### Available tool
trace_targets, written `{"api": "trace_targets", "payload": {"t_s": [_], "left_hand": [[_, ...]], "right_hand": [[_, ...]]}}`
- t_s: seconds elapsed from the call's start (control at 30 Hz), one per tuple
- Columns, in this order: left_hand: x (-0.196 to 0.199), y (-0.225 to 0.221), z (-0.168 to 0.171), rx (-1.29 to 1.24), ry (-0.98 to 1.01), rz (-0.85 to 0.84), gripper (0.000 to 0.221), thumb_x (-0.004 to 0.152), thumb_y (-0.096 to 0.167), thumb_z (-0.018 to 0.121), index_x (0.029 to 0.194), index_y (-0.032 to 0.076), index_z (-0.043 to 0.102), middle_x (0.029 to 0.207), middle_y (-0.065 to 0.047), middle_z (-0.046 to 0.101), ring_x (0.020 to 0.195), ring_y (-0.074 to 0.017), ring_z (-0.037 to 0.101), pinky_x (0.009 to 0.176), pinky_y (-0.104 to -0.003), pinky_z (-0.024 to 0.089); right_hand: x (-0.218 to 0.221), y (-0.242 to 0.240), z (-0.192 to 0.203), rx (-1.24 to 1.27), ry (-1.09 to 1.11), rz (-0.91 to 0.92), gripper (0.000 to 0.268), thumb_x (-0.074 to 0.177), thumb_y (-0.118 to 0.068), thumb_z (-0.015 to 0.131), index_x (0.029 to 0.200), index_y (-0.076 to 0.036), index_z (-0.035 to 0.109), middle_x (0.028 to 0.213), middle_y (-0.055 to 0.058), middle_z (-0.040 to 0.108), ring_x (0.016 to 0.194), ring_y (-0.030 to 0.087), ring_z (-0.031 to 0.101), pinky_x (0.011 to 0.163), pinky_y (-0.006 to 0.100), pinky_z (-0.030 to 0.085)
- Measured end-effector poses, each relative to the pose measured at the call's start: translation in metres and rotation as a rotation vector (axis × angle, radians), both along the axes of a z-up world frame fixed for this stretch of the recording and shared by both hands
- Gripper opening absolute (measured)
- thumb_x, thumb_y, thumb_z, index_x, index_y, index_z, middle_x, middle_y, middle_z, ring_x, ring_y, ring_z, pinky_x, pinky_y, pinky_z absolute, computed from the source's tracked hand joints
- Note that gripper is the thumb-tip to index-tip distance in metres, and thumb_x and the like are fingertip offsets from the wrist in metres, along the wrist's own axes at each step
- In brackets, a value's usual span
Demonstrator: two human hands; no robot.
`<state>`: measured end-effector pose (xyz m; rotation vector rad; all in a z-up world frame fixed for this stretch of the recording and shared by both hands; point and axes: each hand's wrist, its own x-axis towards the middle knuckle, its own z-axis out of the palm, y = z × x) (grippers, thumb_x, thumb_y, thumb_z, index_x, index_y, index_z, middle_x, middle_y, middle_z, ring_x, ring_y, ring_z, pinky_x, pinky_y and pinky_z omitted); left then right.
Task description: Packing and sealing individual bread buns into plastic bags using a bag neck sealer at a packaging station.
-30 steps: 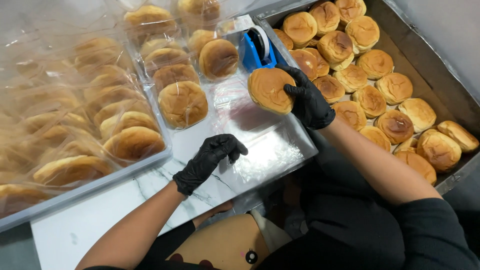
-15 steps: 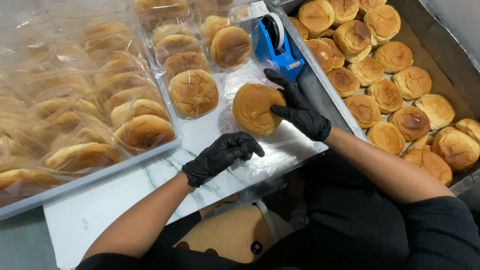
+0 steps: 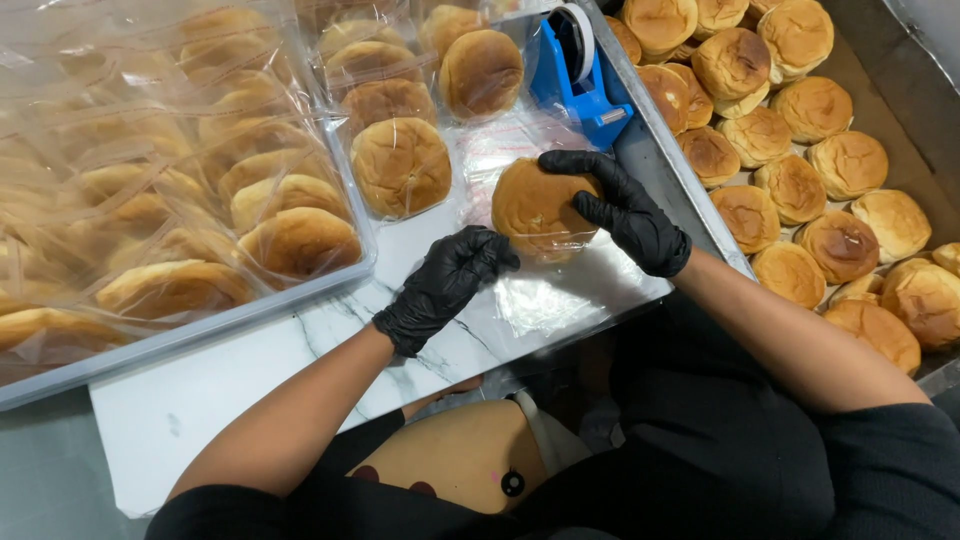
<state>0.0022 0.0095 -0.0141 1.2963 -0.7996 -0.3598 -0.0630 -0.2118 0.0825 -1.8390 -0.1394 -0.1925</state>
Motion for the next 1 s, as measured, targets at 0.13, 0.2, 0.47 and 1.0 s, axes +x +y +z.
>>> {"api": "trace_targets", "payload": {"t_s": [0.13,0.2,0.47,1.0], "left_hand": [[0.003,0.006,0.013,-0.001,0.08,0.013,0.028,0.106,0.019,0.057,0.085,0.007,0.071,0.072,-0.006,0.069,0.073,-0.0138,0.067,0.076,-0.03,0.058],[0.006,0.006,0.01,0.028,0.067,0.028,0.029,0.106,0.02,0.058,0.083,0.008,0.071,0.072,-0.007,0.07,0.073,-0.0149,0.068,0.077,-0.031,0.058],[0.019,0.007,-0.003,0.051,0.046,0.109,0.032,0.106,0.02,0.058,0.078,0.009,0.068,0.068,-0.006,0.07,0.069,-0.0146,0.07,0.074,-0.03,0.059],[0.019,0.001,-0.016,-0.005,-0.043,0.219,0.031,0.103,0.017,0.064,0.073,0.009,0.065,0.059,-0.004,0.065,0.062,-0.0154,0.069,0.07,-0.03,0.058]], "right_hand": [[0.001,-0.008,-0.003,-0.002,0.011,0.029,0.044,0.104,-0.024,0.057,0.141,0.0,0.053,0.147,0.022,0.054,0.145,0.035,0.043,0.121,0.054,0.031],[0.003,-0.015,-0.007,-0.003,0.03,0.095,0.062,0.098,-0.041,0.063,0.143,-0.001,0.05,0.149,0.022,0.052,0.144,0.035,0.043,0.121,0.055,0.031],[0.003,-0.005,-0.005,-0.112,0.086,0.124,0.077,0.078,-0.018,0.084,0.144,-0.001,0.048,0.149,0.02,0.052,0.144,0.035,0.042,0.121,0.055,0.03],[-0.001,0.0,-0.008,-0.114,0.28,0.221,0.047,0.096,-0.015,0.065,0.141,-0.005,0.058,0.145,0.016,0.06,0.143,0.03,0.048,0.12,0.05,0.032]]}}
